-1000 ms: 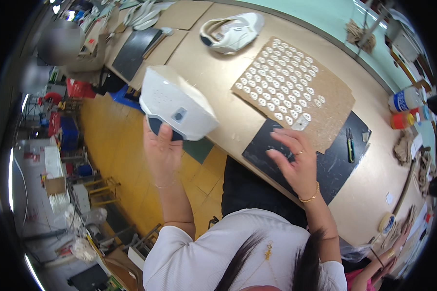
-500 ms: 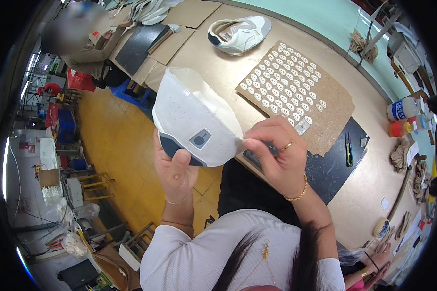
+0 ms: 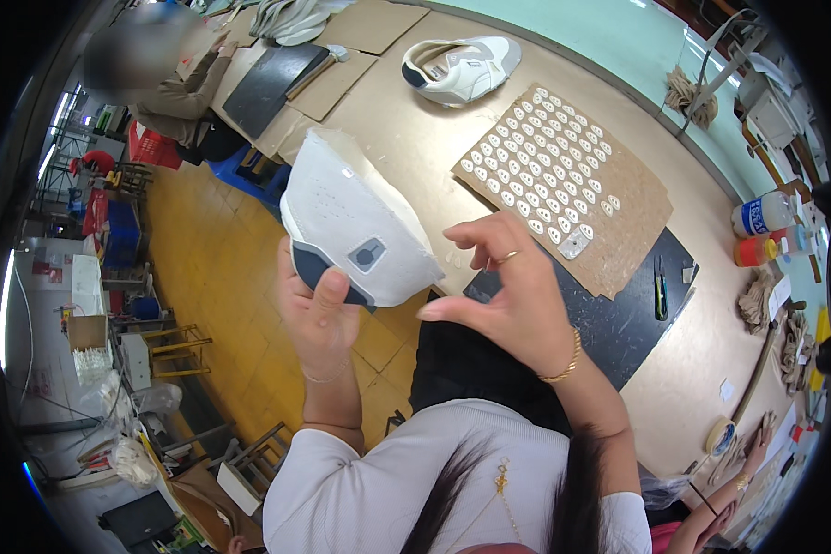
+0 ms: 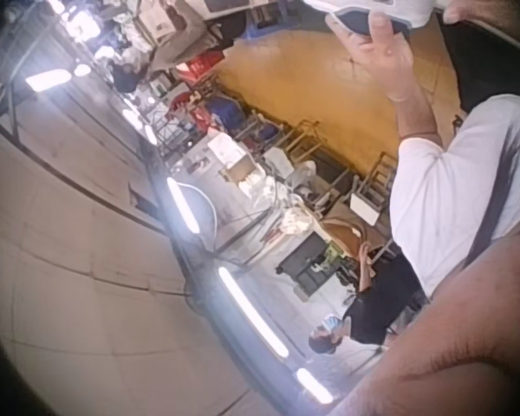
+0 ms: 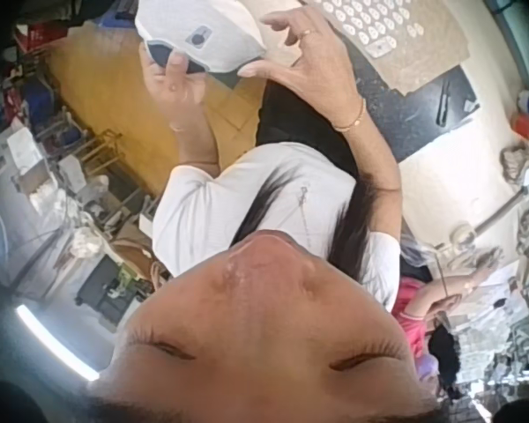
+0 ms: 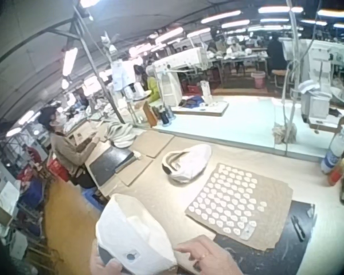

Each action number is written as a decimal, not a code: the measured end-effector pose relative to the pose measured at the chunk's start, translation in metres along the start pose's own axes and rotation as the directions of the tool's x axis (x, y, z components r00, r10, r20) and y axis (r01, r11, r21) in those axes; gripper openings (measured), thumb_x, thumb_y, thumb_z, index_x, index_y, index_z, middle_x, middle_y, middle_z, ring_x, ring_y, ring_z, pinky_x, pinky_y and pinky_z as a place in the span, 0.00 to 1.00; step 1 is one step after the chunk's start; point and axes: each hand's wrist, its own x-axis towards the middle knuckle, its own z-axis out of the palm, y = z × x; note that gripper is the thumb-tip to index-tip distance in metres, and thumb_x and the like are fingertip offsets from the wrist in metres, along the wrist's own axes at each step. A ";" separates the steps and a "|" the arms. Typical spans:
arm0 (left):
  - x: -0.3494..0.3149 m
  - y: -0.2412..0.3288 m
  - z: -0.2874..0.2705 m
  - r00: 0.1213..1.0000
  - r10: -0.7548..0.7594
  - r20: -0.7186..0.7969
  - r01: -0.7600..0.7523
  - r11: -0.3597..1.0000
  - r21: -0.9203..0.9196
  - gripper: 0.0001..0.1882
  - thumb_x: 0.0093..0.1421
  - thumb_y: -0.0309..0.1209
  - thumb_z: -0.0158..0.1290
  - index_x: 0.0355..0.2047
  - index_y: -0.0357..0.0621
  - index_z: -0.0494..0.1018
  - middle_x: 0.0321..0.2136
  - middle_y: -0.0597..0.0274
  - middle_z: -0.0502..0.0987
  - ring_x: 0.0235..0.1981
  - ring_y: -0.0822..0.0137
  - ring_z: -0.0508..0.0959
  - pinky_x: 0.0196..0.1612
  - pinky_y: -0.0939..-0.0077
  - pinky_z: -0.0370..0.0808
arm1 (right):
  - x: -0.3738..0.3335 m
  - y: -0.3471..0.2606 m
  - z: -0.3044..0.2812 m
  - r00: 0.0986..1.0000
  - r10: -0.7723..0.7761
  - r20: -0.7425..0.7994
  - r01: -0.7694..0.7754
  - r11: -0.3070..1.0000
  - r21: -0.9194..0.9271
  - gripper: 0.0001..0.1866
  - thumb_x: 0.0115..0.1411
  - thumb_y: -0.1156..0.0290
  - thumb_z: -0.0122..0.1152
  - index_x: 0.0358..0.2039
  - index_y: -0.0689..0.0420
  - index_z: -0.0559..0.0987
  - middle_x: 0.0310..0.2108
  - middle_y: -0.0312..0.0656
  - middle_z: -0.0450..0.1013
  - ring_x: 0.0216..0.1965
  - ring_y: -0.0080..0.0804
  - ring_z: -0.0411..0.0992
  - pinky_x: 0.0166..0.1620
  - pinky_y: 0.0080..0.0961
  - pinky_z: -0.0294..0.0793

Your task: The person handles a white shoe, then uses a rotary cutter and a template to cut multiple small fabric pieces on a cutting mat. The cut pieces are placed on a cardboard sheet. The person also handles a cloth and other materials on the workbench.

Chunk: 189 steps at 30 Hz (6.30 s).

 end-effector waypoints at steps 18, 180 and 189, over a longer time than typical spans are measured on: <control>-0.011 0.026 0.002 0.976 -0.217 0.036 0.215 0.975 0.062 0.29 0.58 0.32 0.66 0.53 0.32 0.64 0.44 0.58 0.76 0.44 0.73 0.76 0.49 0.79 0.73 | 0.003 -0.001 -0.005 0.872 -0.237 0.428 -0.107 0.762 0.639 0.04 0.64 0.72 0.59 0.32 0.57 0.78 0.29 0.43 0.72 0.27 0.34 0.75 0.31 0.28 0.73; 0.095 0.014 -0.042 0.112 0.070 0.991 -0.670 0.742 0.023 0.22 0.73 0.51 0.36 0.56 0.66 0.75 0.60 0.73 0.74 0.64 0.69 0.69 0.69 0.61 0.56 | -0.021 -0.011 -0.035 0.950 0.305 0.070 -0.305 0.856 0.418 0.14 0.52 0.72 0.76 0.39 0.61 0.83 0.32 0.35 0.76 0.34 0.20 0.72 0.41 0.17 0.70; 0.098 0.043 -0.030 0.104 -0.132 0.986 -0.630 0.758 0.168 0.19 0.72 0.48 0.40 0.54 0.65 0.76 0.57 0.73 0.76 0.61 0.70 0.71 0.67 0.66 0.60 | -0.012 -0.012 -0.032 0.957 0.281 0.069 -0.288 0.897 0.336 0.15 0.49 0.78 0.76 0.38 0.62 0.82 0.29 0.30 0.71 0.31 0.17 0.67 0.37 0.15 0.64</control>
